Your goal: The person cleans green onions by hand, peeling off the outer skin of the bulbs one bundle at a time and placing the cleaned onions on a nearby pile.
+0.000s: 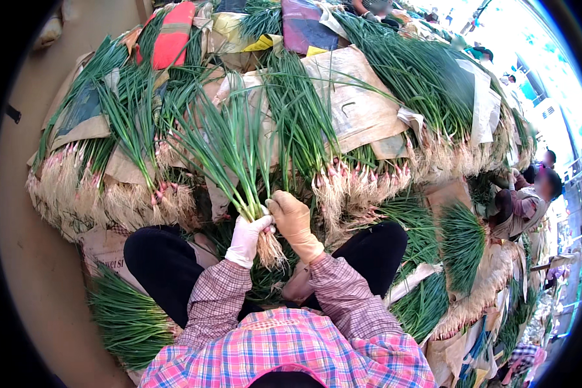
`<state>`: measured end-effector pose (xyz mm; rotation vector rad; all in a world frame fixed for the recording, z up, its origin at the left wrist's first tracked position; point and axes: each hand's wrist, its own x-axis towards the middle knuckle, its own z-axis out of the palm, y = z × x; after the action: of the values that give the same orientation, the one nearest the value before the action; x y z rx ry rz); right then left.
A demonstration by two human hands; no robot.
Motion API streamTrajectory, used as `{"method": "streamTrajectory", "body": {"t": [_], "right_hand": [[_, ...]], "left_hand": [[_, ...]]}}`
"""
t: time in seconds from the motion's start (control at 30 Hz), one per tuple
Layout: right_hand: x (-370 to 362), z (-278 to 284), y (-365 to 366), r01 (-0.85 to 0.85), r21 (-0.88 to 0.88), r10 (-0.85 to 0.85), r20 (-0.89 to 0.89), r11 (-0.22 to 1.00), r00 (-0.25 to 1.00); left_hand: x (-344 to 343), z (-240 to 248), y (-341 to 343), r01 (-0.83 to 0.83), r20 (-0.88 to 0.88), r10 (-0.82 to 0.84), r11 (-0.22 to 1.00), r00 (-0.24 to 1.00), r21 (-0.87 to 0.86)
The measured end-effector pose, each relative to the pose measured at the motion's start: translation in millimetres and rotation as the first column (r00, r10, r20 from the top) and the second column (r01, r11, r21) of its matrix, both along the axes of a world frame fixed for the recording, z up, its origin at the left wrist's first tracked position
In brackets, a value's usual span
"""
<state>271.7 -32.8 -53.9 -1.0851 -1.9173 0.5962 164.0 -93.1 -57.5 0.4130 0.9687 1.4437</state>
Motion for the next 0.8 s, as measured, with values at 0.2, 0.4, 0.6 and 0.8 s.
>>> {"method": "streamTrajectory", "body": {"t": [0.2,0.4,0.6,0.8], "right_hand": [[4.4,-2.9,13.2,-0.217,-0.797,-0.507,-0.541,0.563,0.671],[23.7,-70.7,-15.9,0.151,-0.521,-0.029,0.234,0.84,0.972],[11.5,-105.4,19.4,0.058,-0.575,-0.118,-0.067,0.816,0.991],[31.5,-66.9,-21.5,-0.231,-0.464,0.459,0.472,0.855,0.752]], "left_hand": [[0.8,28.1,-6.0,0.055,-0.008,-0.055,0.997,0.998,0.046],[-21.3,22.5,-6.3,-0.082,0.013,0.081,0.995,0.997,0.048],[-16.9,34.5,-9.4,-0.024,0.033,0.018,0.982,0.999,0.186],[-26.0,29.2,-4.9,-0.127,0.119,0.109,0.98,0.987,0.151]]}}
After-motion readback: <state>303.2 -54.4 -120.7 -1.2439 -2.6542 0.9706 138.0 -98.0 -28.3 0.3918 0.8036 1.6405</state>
